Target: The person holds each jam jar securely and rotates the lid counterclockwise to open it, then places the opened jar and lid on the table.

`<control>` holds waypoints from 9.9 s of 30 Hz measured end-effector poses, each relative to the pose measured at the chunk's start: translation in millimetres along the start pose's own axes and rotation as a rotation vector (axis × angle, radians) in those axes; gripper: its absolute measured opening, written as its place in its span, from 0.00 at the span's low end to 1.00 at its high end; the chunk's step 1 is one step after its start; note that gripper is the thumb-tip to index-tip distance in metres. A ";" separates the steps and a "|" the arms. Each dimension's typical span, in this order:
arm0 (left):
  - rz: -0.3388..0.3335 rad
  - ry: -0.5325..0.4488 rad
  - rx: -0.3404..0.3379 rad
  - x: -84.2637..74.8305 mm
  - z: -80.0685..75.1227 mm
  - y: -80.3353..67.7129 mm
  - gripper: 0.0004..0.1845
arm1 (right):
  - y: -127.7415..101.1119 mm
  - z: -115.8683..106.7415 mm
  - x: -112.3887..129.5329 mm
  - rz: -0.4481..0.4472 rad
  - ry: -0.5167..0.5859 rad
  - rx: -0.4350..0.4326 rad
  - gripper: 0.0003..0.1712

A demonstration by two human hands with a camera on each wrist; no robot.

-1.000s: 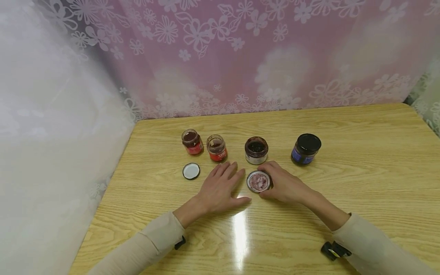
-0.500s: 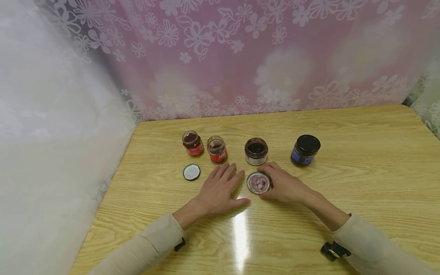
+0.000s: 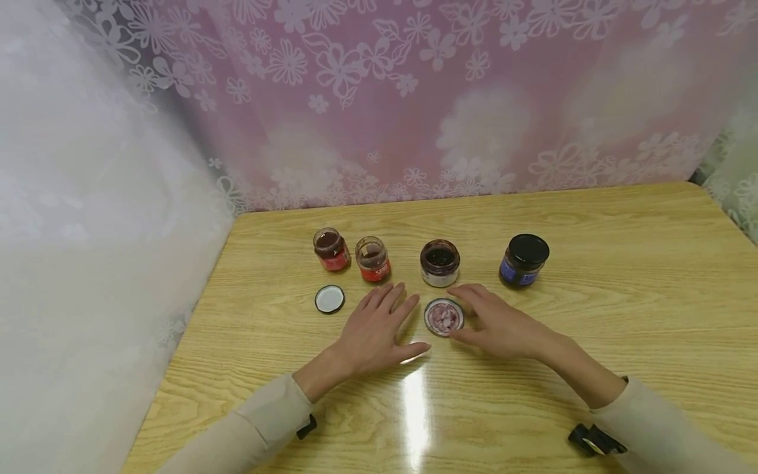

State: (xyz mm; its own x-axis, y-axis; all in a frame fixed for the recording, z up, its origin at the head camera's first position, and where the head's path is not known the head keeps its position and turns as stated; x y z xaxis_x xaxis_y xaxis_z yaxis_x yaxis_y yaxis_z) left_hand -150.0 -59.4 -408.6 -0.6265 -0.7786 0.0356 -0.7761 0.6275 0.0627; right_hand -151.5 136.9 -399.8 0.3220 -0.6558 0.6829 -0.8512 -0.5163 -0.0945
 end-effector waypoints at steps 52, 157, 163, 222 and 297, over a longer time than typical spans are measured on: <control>0.047 0.086 -0.261 -26.5 -44.9 58.5 0.42 | -52.8 -104.3 -36.2 -0.057 -0.338 -0.378 0.47; -0.198 -0.750 0.042 -76.7 16.2 180.2 0.36 | -62.8 -92.4 -83.8 0.149 -0.136 -0.295 0.39; -0.194 -0.734 0.050 -77.9 17.8 182.6 0.36 | -63.7 -92.2 -84.6 0.149 -0.132 -0.298 0.39; -0.093 -0.700 0.102 -75.8 -4.2 173.2 0.32 | -98.6 -113.3 -79.5 0.127 -0.475 -0.270 0.42; 0.138 -0.580 0.066 -89.2 -30.0 112.0 0.23 | -71.0 -91.8 -1.1 -0.180 -0.315 -0.533 0.28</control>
State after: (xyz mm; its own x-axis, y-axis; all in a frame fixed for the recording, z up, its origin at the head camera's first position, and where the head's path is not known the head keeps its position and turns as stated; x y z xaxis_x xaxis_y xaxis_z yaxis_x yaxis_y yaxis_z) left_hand -178.8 80.0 -374.8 -0.6438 -0.5680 -0.5126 -0.6760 0.7362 0.0333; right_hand -129.5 224.9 -327.3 0.5160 -0.7567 0.4013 -0.8357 -0.3421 0.4296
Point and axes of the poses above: each hand's wrist, its own y-axis towards the middle knuckle, its own z-axis out of the palm, x = y × z, the point moved 5 cm from there along y, towards the middle knuckle, and after that the axes turned 5 degrees about y, right-handed, at the moved point
